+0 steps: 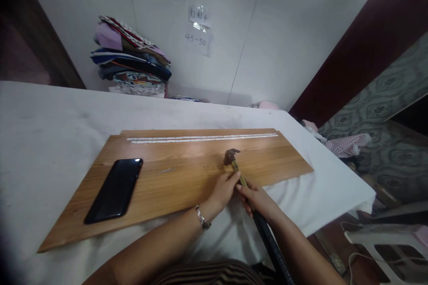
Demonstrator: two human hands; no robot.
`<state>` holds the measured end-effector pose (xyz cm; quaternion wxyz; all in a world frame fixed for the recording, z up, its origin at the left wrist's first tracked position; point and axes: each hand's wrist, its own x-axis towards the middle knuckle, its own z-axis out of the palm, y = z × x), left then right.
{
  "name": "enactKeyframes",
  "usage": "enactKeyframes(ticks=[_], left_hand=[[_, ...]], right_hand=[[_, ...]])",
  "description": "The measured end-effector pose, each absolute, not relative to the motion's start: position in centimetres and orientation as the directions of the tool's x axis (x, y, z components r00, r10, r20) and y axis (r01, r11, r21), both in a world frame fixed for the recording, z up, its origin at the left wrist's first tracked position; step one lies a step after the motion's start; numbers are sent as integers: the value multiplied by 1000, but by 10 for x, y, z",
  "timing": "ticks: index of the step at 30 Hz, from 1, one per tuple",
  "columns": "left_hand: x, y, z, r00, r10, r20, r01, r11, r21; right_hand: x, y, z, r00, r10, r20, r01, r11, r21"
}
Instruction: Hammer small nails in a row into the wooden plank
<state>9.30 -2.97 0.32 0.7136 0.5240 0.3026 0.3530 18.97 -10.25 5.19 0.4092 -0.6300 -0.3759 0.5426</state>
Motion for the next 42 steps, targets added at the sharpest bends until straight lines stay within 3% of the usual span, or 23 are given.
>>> enactKeyframes(ticks=[42], left_hand=[[92,-30,9,581,812,-51,-168,181,969]], right_hand=[[186,-105,56,164,916,-365,13,-372,-928]])
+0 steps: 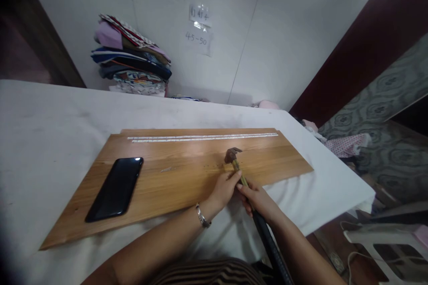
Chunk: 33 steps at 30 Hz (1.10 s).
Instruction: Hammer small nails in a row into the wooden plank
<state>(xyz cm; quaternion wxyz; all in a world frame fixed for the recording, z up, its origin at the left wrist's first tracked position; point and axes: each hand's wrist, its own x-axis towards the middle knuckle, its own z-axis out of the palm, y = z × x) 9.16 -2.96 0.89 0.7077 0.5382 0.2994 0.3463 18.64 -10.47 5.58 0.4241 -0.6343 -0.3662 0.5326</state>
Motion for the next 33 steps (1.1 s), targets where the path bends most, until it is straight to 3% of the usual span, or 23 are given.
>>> enactKeyframes(ticks=[33], left_hand=[[92,-30,5,587,806,-76,-190,229,955]], right_hand=[[192,-104,51,120,913,-390,6,-393,-919]])
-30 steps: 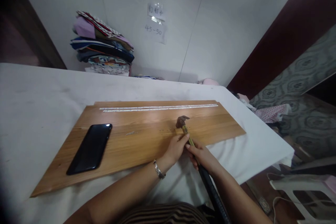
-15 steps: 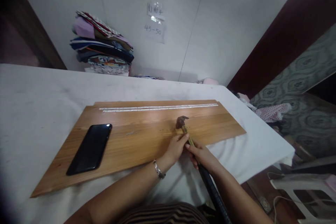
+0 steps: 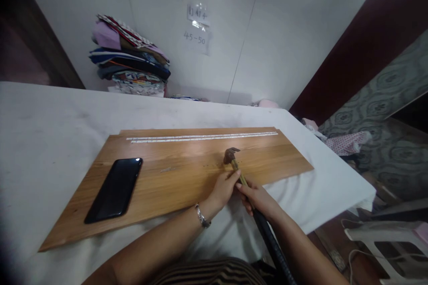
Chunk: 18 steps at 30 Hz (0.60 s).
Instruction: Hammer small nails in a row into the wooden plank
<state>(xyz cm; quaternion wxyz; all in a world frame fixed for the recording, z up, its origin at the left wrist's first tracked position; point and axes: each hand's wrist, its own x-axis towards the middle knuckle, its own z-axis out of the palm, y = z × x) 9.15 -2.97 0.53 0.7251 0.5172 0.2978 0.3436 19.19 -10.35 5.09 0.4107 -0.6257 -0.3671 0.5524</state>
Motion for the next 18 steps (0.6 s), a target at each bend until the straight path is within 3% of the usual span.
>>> enactKeyframes(ticks=[18], left_hand=[[92,-29,8,577,815,-43,-190,186,964]], right_hand=[[190,-105,55,132,926,-355,28,-361,-932]])
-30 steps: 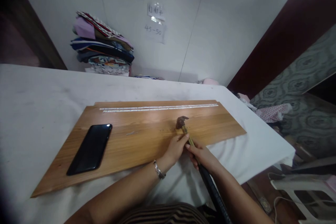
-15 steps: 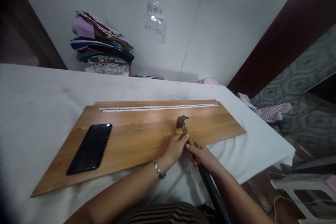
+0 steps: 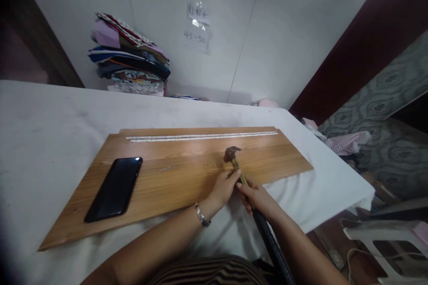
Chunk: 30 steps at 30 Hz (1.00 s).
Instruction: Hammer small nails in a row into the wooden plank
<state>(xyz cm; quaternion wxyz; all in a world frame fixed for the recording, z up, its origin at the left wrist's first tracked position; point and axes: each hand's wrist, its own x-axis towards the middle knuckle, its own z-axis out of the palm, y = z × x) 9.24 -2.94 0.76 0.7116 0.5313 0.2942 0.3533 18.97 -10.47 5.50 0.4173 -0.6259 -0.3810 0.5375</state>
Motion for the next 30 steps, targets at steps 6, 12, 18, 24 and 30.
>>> enactKeyframes(ticks=[6,12,18,24,30], left_hand=[[91,-29,9,577,814,-69,-193,218,957],[91,-29,10,579,814,-49,-189,193,963],[91,-29,7,579,813,-63,-180,203,963],[92,-30,6,578,814,-50,-188,193,963],[92,-30,5,582,810,-73,-192,224,956]], right_hand=[[193,-103,50,114,914,-389,5,-392,-920],[190,-104,53,131,925,-356,26,-362,-932],[192,-103,51,117,915,-386,17,-391,-920],[192,-105,50,123,925,-358,25,-364,-931],[193,-104,49,120,918,-377,23,-382,-924]])
